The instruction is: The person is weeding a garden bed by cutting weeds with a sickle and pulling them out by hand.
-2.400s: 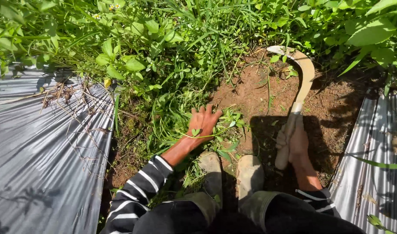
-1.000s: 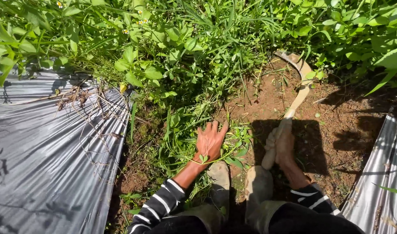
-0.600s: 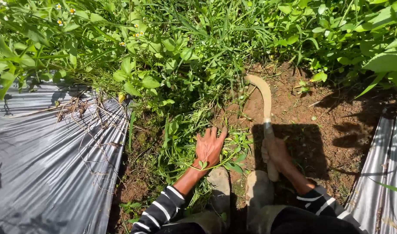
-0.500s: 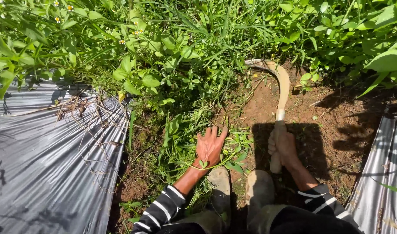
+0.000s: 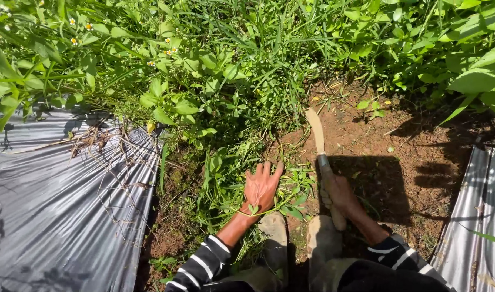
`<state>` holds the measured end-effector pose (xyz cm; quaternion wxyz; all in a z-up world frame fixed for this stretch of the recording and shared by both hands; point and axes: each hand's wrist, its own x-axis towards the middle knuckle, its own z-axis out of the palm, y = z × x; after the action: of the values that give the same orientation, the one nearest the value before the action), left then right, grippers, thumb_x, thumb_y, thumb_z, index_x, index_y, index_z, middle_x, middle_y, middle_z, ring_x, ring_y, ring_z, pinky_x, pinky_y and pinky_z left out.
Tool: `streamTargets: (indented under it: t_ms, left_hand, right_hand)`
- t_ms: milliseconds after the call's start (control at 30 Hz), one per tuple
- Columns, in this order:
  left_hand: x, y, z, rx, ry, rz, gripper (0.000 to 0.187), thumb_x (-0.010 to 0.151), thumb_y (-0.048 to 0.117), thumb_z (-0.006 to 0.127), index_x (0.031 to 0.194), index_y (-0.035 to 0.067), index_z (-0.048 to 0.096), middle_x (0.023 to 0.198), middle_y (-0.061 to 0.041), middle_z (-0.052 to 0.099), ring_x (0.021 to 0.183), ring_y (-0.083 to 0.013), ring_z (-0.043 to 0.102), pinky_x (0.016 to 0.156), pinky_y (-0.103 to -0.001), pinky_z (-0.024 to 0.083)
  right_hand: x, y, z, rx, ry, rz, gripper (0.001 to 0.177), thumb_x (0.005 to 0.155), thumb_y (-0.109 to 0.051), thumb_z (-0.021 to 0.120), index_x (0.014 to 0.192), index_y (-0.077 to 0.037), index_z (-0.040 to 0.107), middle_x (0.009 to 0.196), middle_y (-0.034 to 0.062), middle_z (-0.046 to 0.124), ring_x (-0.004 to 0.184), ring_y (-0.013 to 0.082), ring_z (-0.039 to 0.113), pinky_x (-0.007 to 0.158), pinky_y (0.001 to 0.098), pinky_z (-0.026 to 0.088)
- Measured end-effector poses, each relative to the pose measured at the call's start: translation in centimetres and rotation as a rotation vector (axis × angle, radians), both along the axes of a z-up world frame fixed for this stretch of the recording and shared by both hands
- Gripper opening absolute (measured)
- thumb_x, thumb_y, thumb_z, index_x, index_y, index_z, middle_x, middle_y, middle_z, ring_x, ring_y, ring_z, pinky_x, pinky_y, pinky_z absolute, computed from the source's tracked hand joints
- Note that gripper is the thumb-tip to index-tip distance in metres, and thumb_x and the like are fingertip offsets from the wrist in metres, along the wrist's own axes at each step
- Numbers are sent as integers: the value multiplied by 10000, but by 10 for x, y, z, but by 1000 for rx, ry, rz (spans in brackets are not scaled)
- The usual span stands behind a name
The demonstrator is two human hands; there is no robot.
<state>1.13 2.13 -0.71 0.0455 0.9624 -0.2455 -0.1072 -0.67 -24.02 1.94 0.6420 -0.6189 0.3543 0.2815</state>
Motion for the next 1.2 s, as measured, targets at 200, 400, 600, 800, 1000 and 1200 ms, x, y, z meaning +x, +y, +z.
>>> streamTargets:
  t_ms: [200,400,600,800,1000,1200]
  left_hand:
    - [-6,3,-10,21,-22,17,573,852,148,782,1346,229,504,1035,-110,564,927,-226,607,779,-545,575]
    - [3,1,2,38,36,-28,660,816,137,803,1386,195,476,1094,-136,567,958,-240,605,791,-552,569]
    - [5,-1,11,90,10,-52,719,784,151,823,1400,203,453,1118,-131,567,987,-233,609,790,-551,576]
    - [3,-1,23,64,66,-38,736,792,105,815,1428,190,454,1125,-146,572,987,-248,618,812,-575,568]
    - [2,0,6,38,37,-52,679,822,106,802,1408,186,467,1096,-151,573,971,-254,625,792,-561,579]
    - [5,-3,15,23,-5,-29,691,814,109,805,1412,205,472,1093,-131,571,971,-246,622,798,-572,570]
  right_hand:
    - [4,-6,-27,297,-1,-304,519,1033,-661,377,844,-193,495,620,44,558,505,185,546,462,358,470]
    - [0,4,-7,-33,53,-9,714,1016,-688,506,677,-66,599,551,127,584,422,259,543,380,408,491]
    - [10,15,7,-60,19,-192,658,1028,-646,484,758,-49,550,535,94,492,409,240,494,370,379,466]
    - [13,11,-17,-116,-47,-364,733,1065,-728,420,869,-58,642,610,123,574,475,255,576,458,409,513]
    - [7,3,16,-16,-62,15,723,1032,-661,481,644,-58,569,495,104,516,377,217,502,374,376,460]
    - [14,-1,5,89,-134,-132,697,1046,-721,435,622,-171,494,506,9,445,391,158,449,385,314,423]
